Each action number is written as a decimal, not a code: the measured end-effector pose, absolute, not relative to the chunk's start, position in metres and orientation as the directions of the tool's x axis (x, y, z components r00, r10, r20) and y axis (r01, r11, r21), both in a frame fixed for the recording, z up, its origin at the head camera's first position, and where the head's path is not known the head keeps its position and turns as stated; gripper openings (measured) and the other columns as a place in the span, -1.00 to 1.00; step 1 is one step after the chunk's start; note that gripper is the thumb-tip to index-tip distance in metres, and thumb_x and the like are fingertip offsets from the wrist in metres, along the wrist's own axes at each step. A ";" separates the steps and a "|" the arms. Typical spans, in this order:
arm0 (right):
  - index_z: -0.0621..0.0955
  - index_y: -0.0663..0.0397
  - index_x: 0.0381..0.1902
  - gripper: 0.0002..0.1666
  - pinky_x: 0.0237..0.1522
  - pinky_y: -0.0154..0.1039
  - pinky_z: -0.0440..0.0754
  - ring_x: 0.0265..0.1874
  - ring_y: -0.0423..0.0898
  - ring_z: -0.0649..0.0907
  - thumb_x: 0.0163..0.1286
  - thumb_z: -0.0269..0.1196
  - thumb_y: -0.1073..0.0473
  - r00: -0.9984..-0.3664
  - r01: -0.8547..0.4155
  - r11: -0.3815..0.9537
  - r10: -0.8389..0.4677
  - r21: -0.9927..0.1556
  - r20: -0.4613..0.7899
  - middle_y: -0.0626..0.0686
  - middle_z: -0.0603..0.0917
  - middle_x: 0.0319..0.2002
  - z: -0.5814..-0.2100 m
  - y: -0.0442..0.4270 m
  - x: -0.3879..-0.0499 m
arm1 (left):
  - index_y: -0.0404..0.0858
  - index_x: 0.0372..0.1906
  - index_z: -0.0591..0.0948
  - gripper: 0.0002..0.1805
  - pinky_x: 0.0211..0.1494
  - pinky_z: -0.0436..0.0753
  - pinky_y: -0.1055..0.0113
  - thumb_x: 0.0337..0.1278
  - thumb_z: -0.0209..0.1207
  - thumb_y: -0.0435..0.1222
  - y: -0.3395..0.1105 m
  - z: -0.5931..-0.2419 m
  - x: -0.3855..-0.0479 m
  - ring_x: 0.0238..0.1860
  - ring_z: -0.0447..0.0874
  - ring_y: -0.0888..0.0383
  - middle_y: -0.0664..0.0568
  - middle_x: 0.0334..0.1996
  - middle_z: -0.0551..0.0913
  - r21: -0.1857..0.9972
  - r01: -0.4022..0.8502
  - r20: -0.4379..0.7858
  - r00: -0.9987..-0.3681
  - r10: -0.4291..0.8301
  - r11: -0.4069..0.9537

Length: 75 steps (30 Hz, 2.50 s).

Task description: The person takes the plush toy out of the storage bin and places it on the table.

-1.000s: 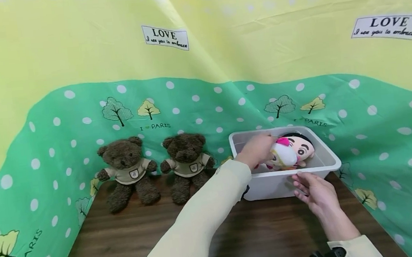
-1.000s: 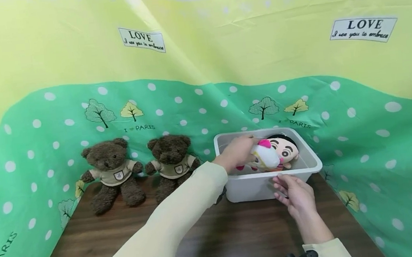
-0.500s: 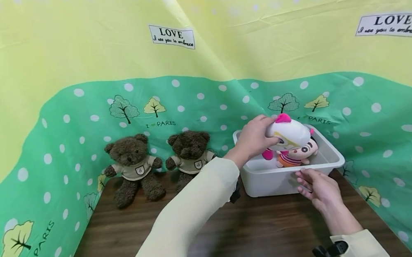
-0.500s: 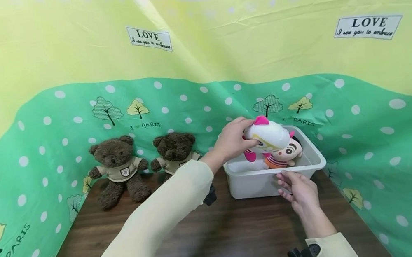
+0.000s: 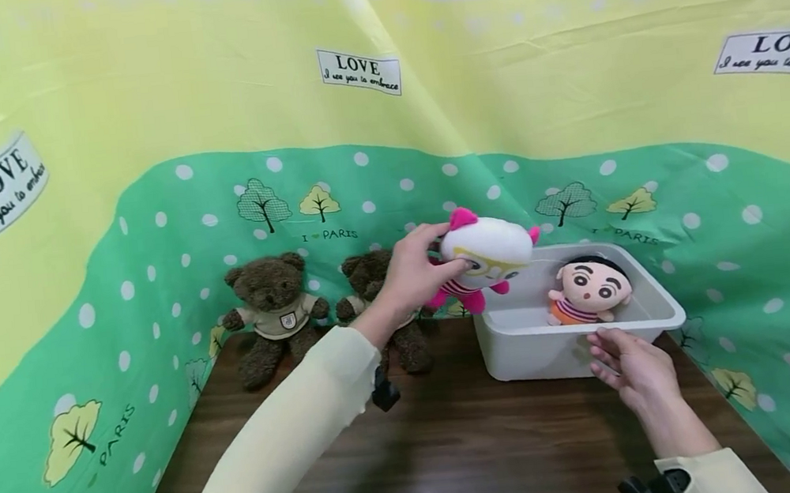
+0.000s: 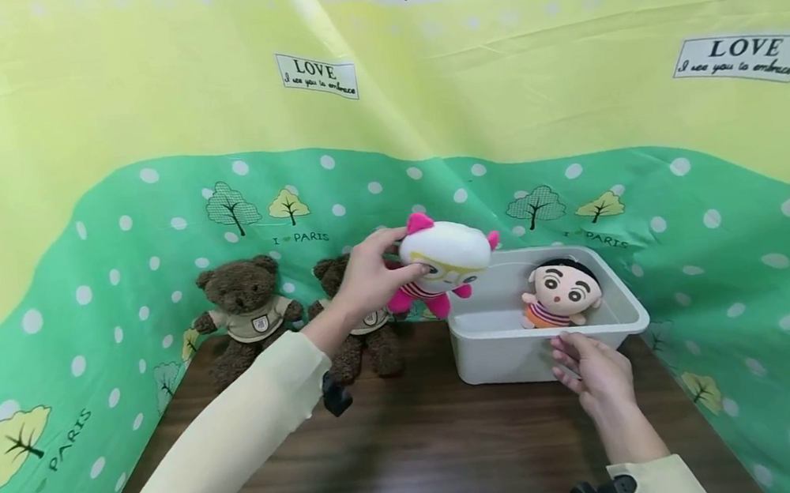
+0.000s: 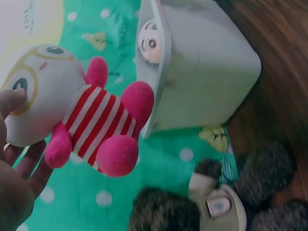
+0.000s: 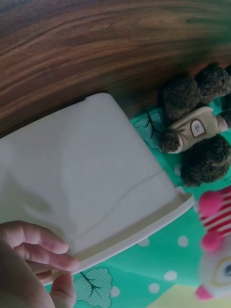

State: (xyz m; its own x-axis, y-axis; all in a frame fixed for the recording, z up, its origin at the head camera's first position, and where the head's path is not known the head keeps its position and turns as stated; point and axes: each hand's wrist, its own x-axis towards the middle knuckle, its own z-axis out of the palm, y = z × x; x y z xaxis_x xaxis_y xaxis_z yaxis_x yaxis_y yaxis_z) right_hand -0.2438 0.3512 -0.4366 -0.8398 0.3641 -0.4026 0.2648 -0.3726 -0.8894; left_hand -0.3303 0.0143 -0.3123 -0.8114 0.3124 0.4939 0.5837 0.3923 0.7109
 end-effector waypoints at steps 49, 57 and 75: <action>0.73 -0.16 -0.31 -0.83 -0.36 -0.21 0.75 -0.39 -0.23 0.70 0.45 0.34 -0.06 -0.850 0.244 -0.368 0.364 -0.897 -0.381 -0.17 0.79 -0.38 -0.442 0.351 -0.245 | -0.50 0.54 0.21 -0.27 0.03 0.74 0.24 0.54 0.12 -0.14 -0.340 -0.482 -0.325 -0.16 0.69 0.39 -0.11 0.10 0.64 0.945 -0.076 -0.076 -0.997 -0.012 0.317; 0.72 -0.17 -0.26 -0.84 -0.36 -0.21 0.76 -0.39 -0.23 0.70 0.44 0.36 -0.07 -0.853 0.236 -0.372 0.364 -0.898 -0.375 -0.17 0.79 -0.37 -0.442 0.352 -0.244 | -0.50 0.54 0.20 -0.27 -0.03 0.74 0.28 0.59 0.03 -0.08 -0.343 -0.487 -0.329 -0.08 0.70 0.28 -0.40 0.20 0.55 0.909 -0.077 -0.075 -0.997 -0.020 0.410; 0.70 -0.15 -0.24 -0.83 -0.38 -0.21 0.76 -0.40 -0.22 0.70 0.41 0.38 -0.07 -0.856 0.224 -0.373 0.366 -0.900 -0.365 -0.16 0.79 -0.39 -0.443 0.351 -0.246 | -0.50 0.53 0.23 -0.30 0.19 0.67 -0.02 0.56 0.09 -0.12 -0.337 -0.487 -0.334 0.17 0.59 -0.20 -0.45 0.33 0.41 0.864 -0.053 -0.020 -0.997 -0.072 0.500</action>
State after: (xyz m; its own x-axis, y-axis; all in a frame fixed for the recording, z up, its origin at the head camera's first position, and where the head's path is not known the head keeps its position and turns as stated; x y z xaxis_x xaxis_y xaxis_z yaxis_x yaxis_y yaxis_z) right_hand -0.2457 0.3513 -0.4431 -0.8562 0.3658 -0.3648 0.2242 -0.3730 -0.9003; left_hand -0.3337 -0.3366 -0.4868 -0.9972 -0.0723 -0.0198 -0.0535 0.5000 0.8644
